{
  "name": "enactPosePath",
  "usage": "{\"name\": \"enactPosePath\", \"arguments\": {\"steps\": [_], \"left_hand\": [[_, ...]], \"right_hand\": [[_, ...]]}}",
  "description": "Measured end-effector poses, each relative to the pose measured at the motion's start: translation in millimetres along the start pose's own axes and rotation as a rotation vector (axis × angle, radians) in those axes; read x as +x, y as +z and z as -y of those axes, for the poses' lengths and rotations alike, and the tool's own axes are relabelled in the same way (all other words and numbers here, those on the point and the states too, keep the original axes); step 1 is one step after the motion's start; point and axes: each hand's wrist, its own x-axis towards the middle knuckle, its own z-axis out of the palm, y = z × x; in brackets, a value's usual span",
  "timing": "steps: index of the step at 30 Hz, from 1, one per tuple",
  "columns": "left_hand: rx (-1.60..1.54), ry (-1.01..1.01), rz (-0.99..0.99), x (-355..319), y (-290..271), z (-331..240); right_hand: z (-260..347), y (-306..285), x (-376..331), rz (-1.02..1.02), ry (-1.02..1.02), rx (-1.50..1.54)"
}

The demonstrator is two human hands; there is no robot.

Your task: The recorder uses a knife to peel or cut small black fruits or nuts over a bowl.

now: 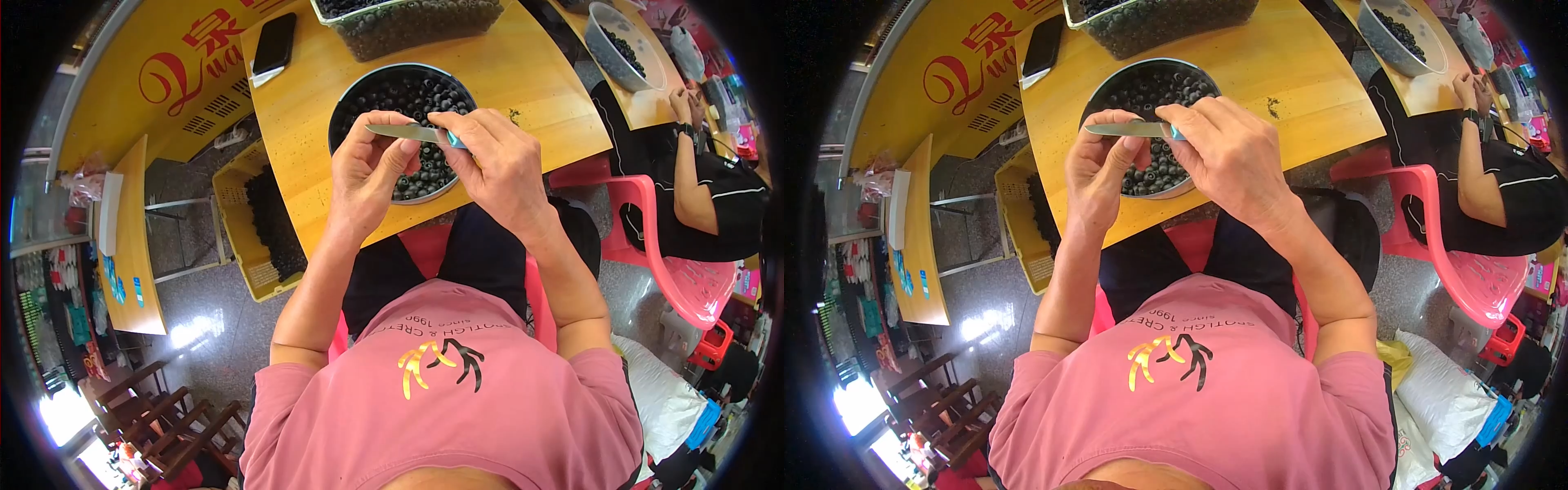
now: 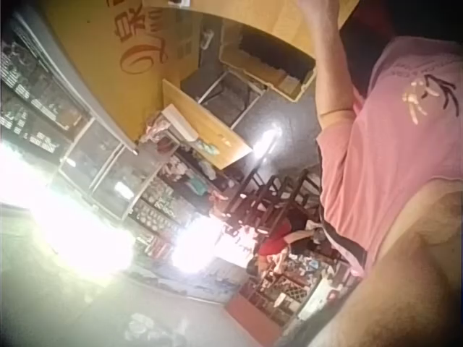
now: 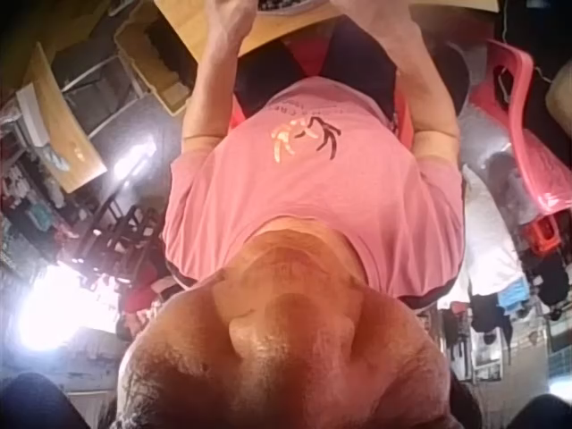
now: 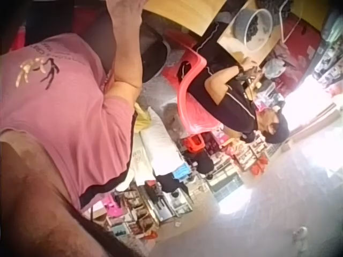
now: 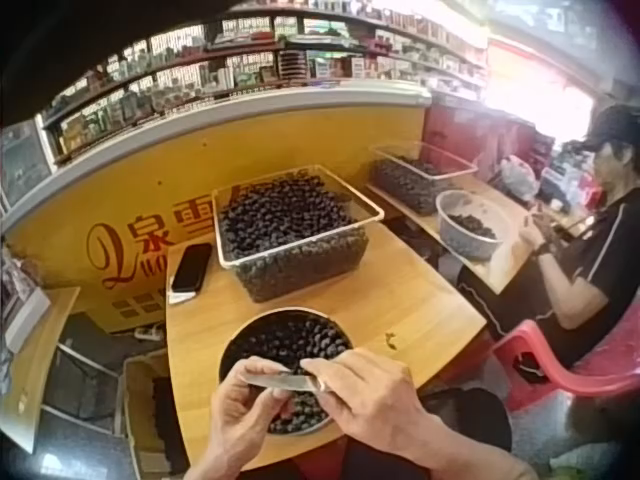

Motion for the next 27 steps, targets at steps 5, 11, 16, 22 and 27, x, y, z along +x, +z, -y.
{"name": "enactPosePath", "arguments": {"steps": [5, 11, 16, 22, 27], "left_hand": [[-0.012, 0.015, 0.005, 1, 0, 0], [-0.217, 0.042, 0.008, -16, 8, -24], [-0.17, 0.006, -0.05, -14, -3, -14], [0.011, 0.156, -0.097, -13, 2, -6], [0.077, 0.162, -0.079, -12, 3, -8]], "right_hand": [[0, 0, 0, 0.002, -0.003, 0.008], [-14, 1, -6, 0.058, 0.102, -0.025], [10, -9, 8, 0.007, 0.455, 0.447], [20, -4, 9, 0.157, 0.668, 0.846], [26, -2, 7, 0.132, 0.691, 0.819]]}}
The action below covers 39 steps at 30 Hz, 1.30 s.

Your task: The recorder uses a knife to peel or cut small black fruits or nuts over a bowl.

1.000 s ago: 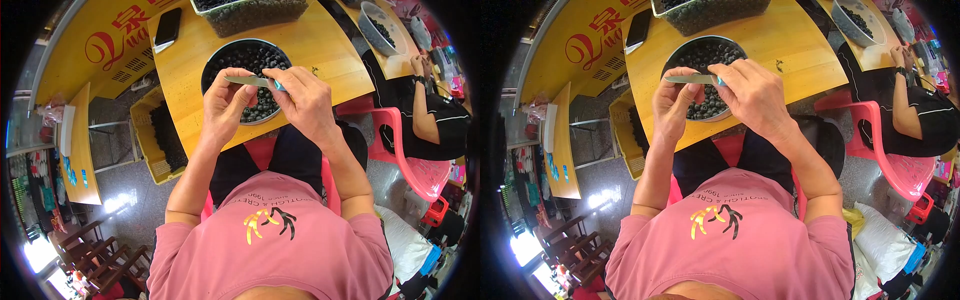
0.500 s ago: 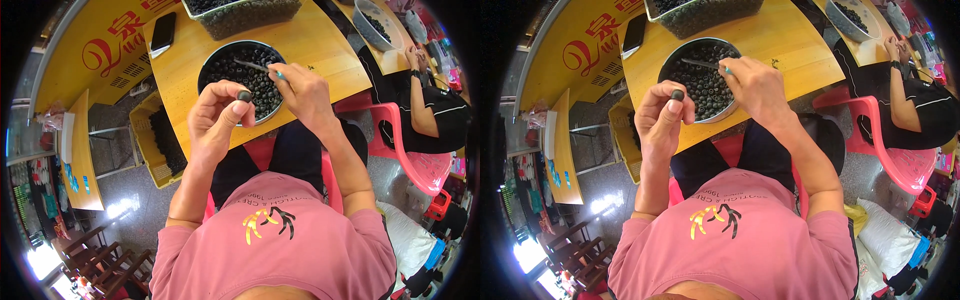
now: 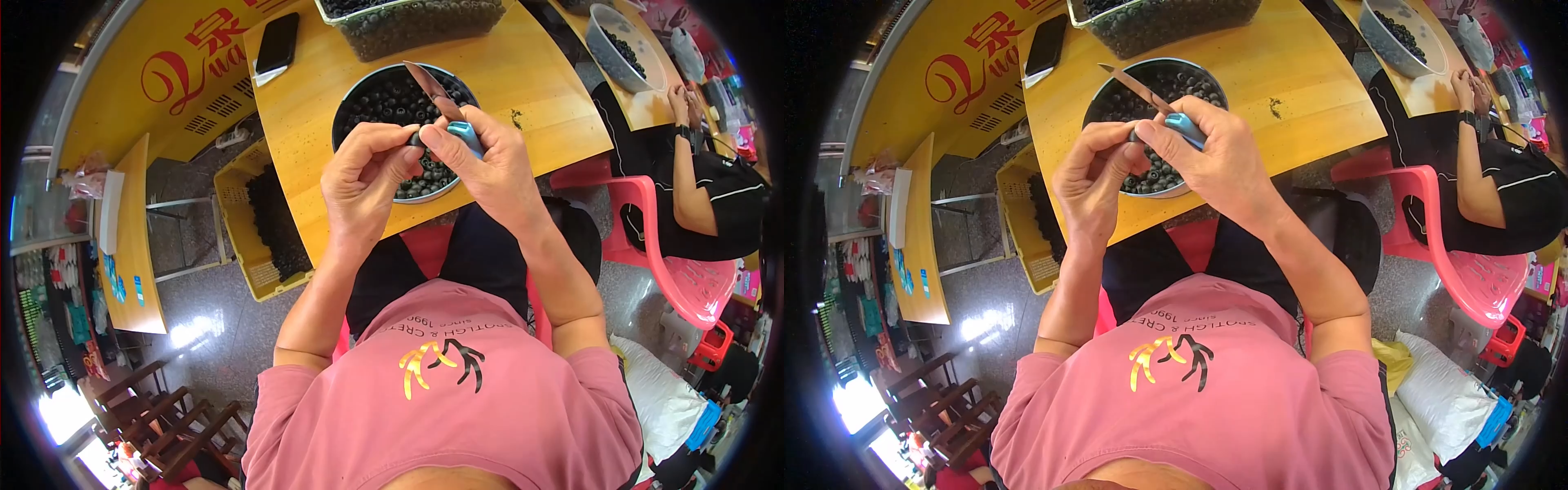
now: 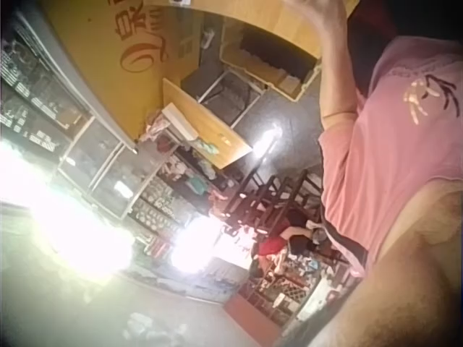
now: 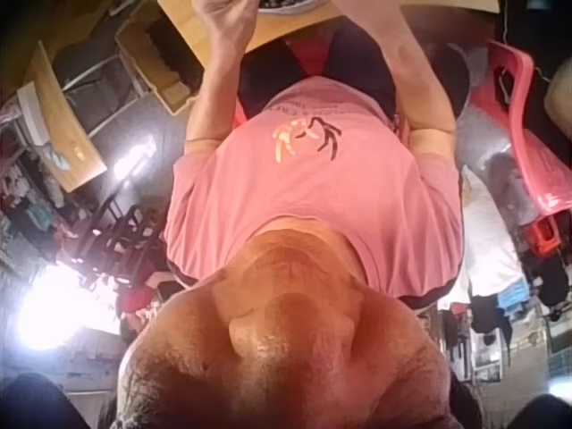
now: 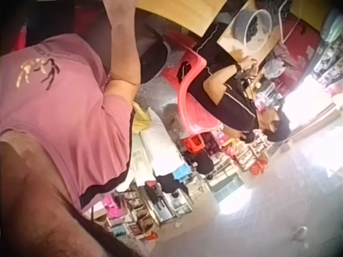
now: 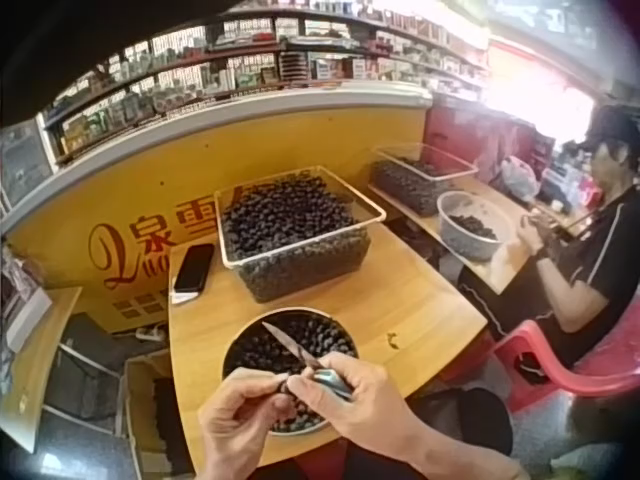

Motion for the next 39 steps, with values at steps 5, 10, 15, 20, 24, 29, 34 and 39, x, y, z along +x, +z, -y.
{"name": "enactPosePath", "arguments": {"steps": [5, 10, 15, 20, 24, 29, 34, 39], "left_hand": [[-0.002, -0.048, -0.015, 0, 3, -3], [0.008, -0.091, -0.021, -2, -4, -5], [0.051, -0.016, -0.079, -6, -34, -13], [0.661, 0.131, -0.393, -13, -121, -13], [1.237, 0.166, -0.425, -14, -148, -19], [1.102, 0.2, -0.14, 8, -101, -25], [1.059, 0.28, 0.322, 46, -50, 15], [1.308, 0.252, 0.534, 73, -31, 42]], "right_hand": [[0, 10, 2, -0.097, -0.102, -0.07], [0, 12, 3, -0.064, -0.231, -0.316], [-12, 1, 6, 0.07, -0.013, -0.102], [-15, -17, 6, -0.069, 0.005, -0.135], [-17, -30, 6, -0.094, -0.012, -0.171], [-23, -31, 3, -0.103, -0.035, -0.178], [-14, -28, 1, -0.094, 0.006, -0.163], [-13, -33, -5, -0.097, -0.003, -0.182]]}}
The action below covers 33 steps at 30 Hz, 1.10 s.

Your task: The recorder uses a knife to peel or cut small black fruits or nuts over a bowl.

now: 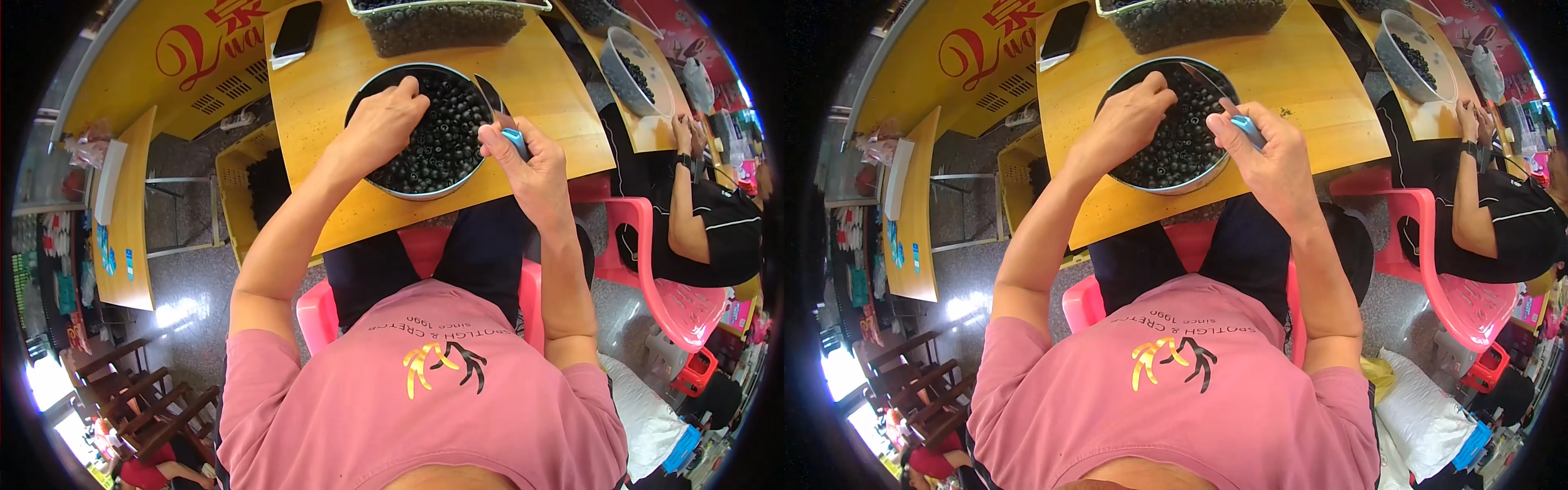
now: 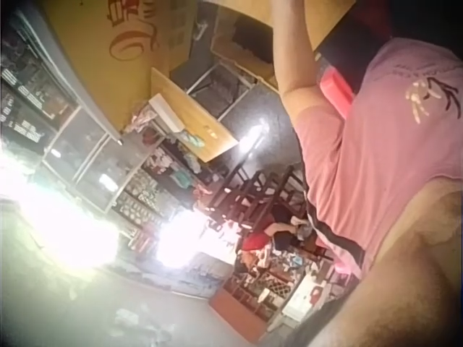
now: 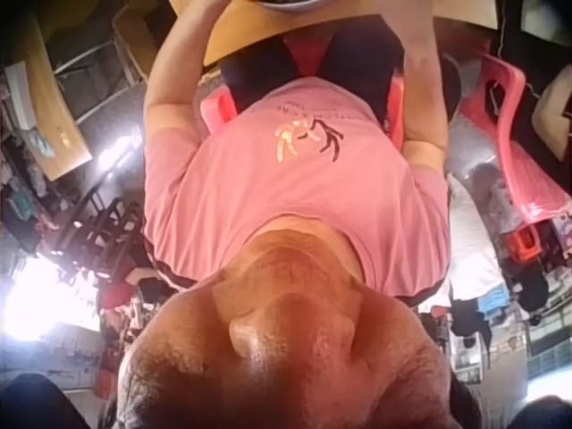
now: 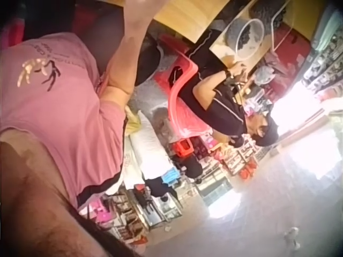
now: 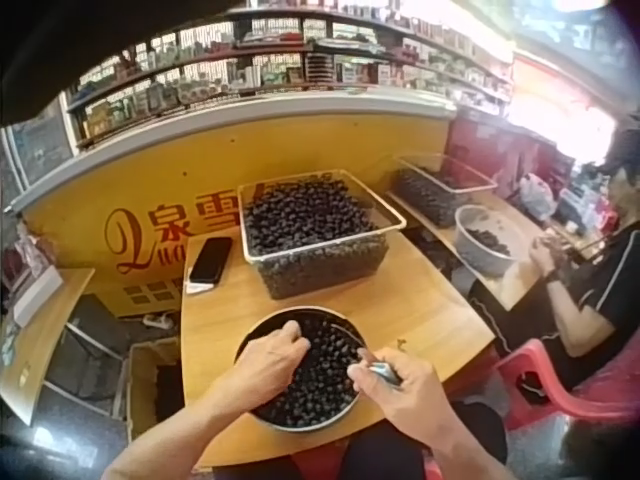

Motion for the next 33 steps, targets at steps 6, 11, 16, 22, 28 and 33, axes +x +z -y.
{"name": "enactPosePath", "arguments": {"steps": [6, 11, 16, 22, 28, 33], "left_hand": [[-0.086, -0.047, 0.043, 2, 2, 2], [-0.187, -0.028, -0.193, -9, 1, 5], [0.008, -0.059, 0.09, 3, 4, -2], [-0.264, -0.077, 0.0, 4, -5, -11], [-1.168, -0.23, -0.136, -10, -26, -43], [-1.298, -0.16, -0.229, -17, -30, -55]], "right_hand": [[-7, -4, 3, 0.006, 0.028, 0.071], [-6, 2, 11, 0.044, 0.092, 0.167], [-5, 6, 12, 0.07, 0.072, 0.148], [-10, 1, 10, 0.015, 0.066, 0.18], [-7, 12, 16, -0.044, 0.094, 0.39], [-1, 19, 15, 0.044, 0.146, 0.504]]}}
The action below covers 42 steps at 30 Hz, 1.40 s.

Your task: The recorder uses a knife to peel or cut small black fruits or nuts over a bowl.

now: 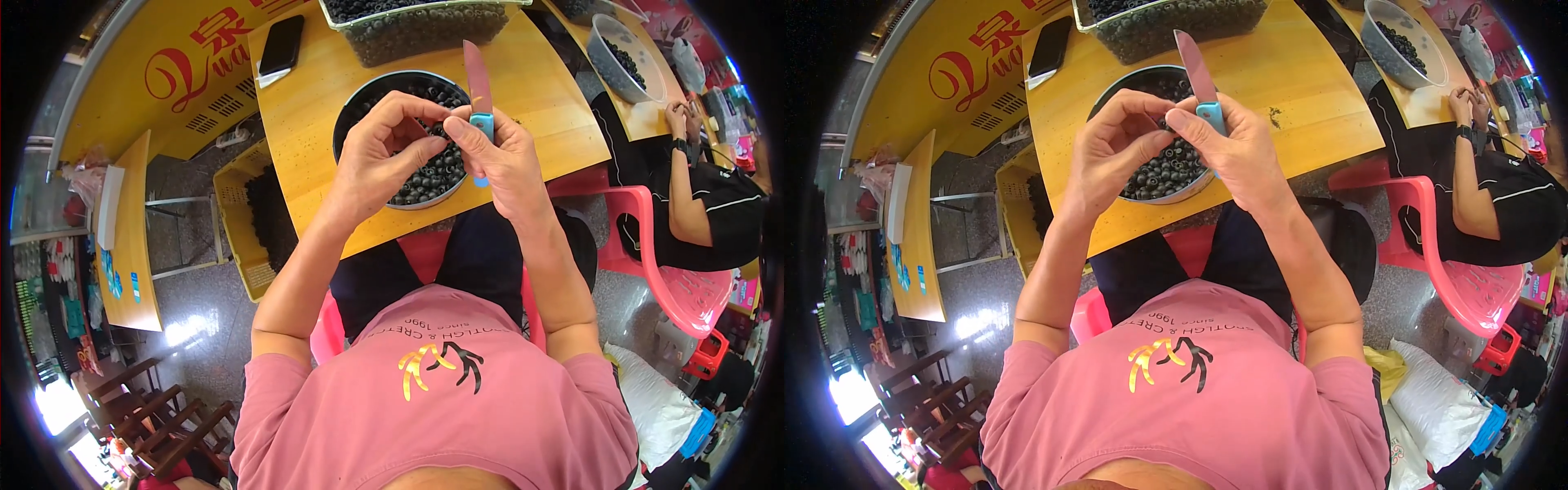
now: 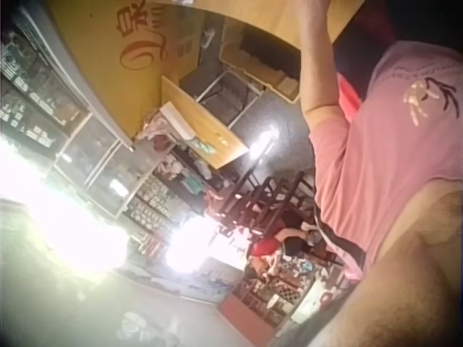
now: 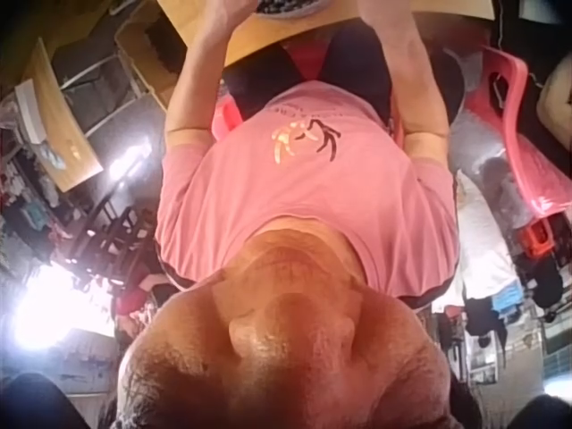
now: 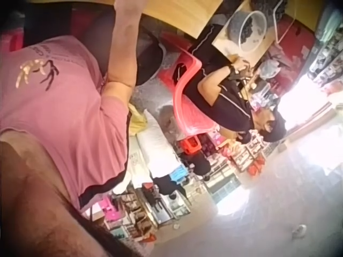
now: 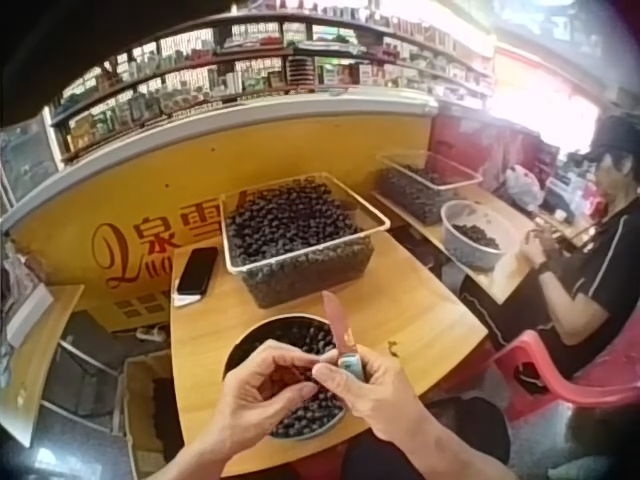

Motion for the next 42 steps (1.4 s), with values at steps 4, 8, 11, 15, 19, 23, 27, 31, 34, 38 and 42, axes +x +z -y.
{"name": "enactPosePath", "arguments": {"steps": [4, 8, 11, 15, 19, 23, 27, 31, 34, 38, 42], "left_hand": [[-0.037, -0.053, -0.062, -7, 2, 3], [-0.182, -0.049, -0.099, -11, 5, 4], [-0.209, -0.049, -0.11, -14, 5, 7], [-0.153, 0.109, -0.166, -14, 5, 23], [0.135, 0.234, -0.228, -14, 2, 18], [0.519, 0.325, -0.214, -13, 1, 9], [0.46, 0.303, -0.202, -15, 4, 13], [0.219, 0.22, -0.245, -18, 6, 24], [0.195, 0.21, -0.23, -19, 4, 22], [0.389, 0.227, -0.179, -18, 0, 9], [0.152, 0.166, -0.162, -19, 0, 16]], "right_hand": [[-2, 0, -1, 0.021, 0.088, 0.09], [-1, 1, -2, 0.06, 0.127, 0.151], [2, 4, -2, 0.105, 0.151, 0.226], [-1, 5, -2, 0.121, 0.14, 0.275], [-3, 6, -3, 0.1, 0.114, 0.196], [-2, 7, -3, 0.057, 0.113, 0.13], [-1, 7, -4, 0.07, 0.11, 0.133], [1, 8, -4, 0.109, 0.153, 0.221], [2, 9, -5, 0.104, 0.123, 0.183], [1, 6, -4, 0.103, 0.085, 0.107], [1, 9, -3, 0.107, 0.093, 0.128]]}}
